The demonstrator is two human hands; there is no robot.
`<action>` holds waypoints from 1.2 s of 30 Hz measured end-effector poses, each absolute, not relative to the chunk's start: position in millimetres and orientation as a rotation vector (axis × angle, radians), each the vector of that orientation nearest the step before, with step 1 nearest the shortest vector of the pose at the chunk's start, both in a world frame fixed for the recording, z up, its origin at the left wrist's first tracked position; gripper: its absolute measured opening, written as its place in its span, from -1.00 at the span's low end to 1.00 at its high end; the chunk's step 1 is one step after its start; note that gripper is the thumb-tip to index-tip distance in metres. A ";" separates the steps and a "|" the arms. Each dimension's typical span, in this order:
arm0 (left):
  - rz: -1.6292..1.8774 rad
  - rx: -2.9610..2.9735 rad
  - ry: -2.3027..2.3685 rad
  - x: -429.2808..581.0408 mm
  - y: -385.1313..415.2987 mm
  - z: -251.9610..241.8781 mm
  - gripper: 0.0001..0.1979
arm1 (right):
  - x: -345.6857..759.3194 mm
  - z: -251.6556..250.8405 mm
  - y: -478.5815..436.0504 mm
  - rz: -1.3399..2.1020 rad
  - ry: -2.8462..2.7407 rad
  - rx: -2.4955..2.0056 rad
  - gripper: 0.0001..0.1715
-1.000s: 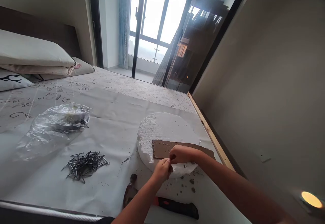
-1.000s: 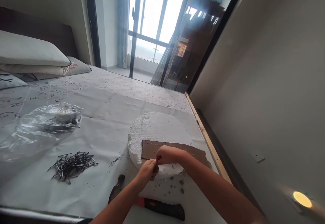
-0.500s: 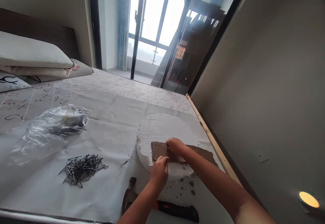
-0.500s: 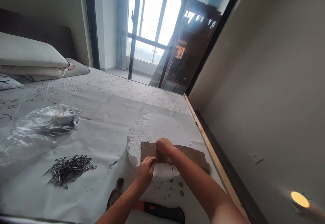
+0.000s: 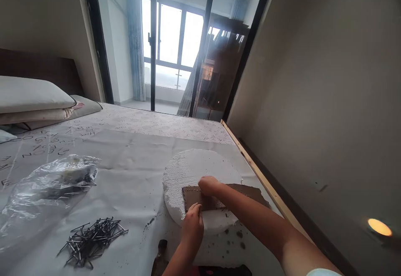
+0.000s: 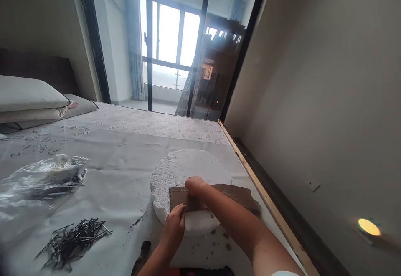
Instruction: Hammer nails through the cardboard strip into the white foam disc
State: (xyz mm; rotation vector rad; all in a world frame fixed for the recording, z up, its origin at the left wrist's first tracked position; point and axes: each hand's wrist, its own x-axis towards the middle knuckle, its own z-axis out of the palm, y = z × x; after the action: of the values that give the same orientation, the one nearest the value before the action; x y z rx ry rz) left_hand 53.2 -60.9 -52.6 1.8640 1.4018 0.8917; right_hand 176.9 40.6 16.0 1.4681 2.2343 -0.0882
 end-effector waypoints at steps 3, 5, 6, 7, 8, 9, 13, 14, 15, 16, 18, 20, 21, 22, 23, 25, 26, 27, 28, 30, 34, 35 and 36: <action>0.790 1.930 1.440 52.2 -61.5 -52.4 -0.59 | 172.0 18.4 43.6 -0.100 2.260 1.486 -0.82; 0.730 1.993 1.446 51.6 -62.3 -51.3 -0.59 | 168.7 20.8 46.6 -0.117 2.276 1.489 -0.86; 0.707 2.018 1.449 51.1 -62.6 -50.7 -0.58 | 167.4 22.9 48.2 -0.129 2.278 1.488 -0.87; 0.691 2.035 1.451 50.6 -62.7 -50.1 -0.58 | 166.5 25.7 49.5 -0.141 2.278 1.486 -0.87; 0.679 2.048 1.454 50.0 -62.6 -49.6 -0.57 | 166.2 29.2 50.4 -0.151 2.278 1.484 -0.87; 0.671 2.059 1.455 49.4 -62.2 -49.1 -0.57 | 166.4 33.3 50.8 -0.157 2.281 1.482 -0.87; 0.684 2.056 1.449 47.7 -59.4 -49.3 -0.56 | 172.1 50.6 47.2 -0.150 2.344 1.464 -0.89; 0.694 2.041 1.449 47.7 -58.7 -50.0 -0.57 | 173.9 54.5 46.0 -0.151 2.363 1.458 -0.89; 0.701 2.025 1.449 47.8 -58.1 -50.7 -0.57 | 175.4 58.4 45.3 -0.156 2.383 1.454 -0.87; 0.707 2.013 1.447 48.0 -57.5 -51.3 -0.57 | 176.8 62.5 45.1 -0.165 2.403 1.451 -0.84; 0.722 1.997 1.431 47.8 -56.4 -51.8 -0.57 | 178.8 72.3 45.9 -0.208 2.439 1.444 -0.77; 0.771 1.942 1.422 45.8 -54.9 -49.7 -0.59 | 180.9 84.5 45.6 -0.285 2.466 1.430 -0.74; 0.813 1.884 1.424 44.0 -53.9 -47.4 -0.60 | 182.1 90.9 43.7 -0.335 2.471 1.419 -0.73; 0.865 1.805 1.431 41.8 -52.9 -44.2 -0.61 | 183.5 96.8 39.9 -0.387 2.474 1.405 -0.72; 0.926 1.715 1.436 39.5 -52.0 -40.4 -0.61 | 184.7 101.8 34.1 -0.439 2.479 1.386 -0.71; 1.055 1.541 1.382 36.3 -51.0 -32.3 -0.59 | 186.4 106.9 16.5 -0.522 2.496 1.342 -0.71; 1.102 1.468 1.314 36.0 -51.3 -28.9 -0.58 | 186.4 106.6 5.6 -0.550 2.510 1.325 -0.71; 1.125 1.401 1.228 36.9 -52.2 -26.3 -0.58 | 185.9 104.4 -6.0 -0.567 2.530 1.310 -0.71; 1.115 1.338 1.133 39.0 -53.6 -24.7 -0.58 | 184.9 100.6 -17.3 -0.563 2.552 1.308 -0.73; 1.027 1.224 0.967 45.7 -57.3 -25.1 -0.56 | 182.3 89.7 -37.3 -0.557 2.607 1.268 -0.79; 0.843 1.066 0.908 59.1 -64.7 -33.1 -0.58 | 181.7 67.8 -59.5 -0.421 2.684 1.310 -0.81; 0.815 1.056 0.925 61.0 -66.2 -34.8 -0.60 | 183.4 64.6 -62.5 -0.413 2.686 1.338 -0.80; 0.795 1.057 0.943 62.3 -67.7 -35.9 -0.62 | 185.6 63.1 -65.6 -0.422 2.682 1.368 -0.80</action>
State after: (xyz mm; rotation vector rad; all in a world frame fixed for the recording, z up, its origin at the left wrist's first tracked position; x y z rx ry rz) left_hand 62.3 -67.7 -35.9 1.0570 0.9427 0.7951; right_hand 185.6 -65.6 63.1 1.3682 2.6824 -0.4224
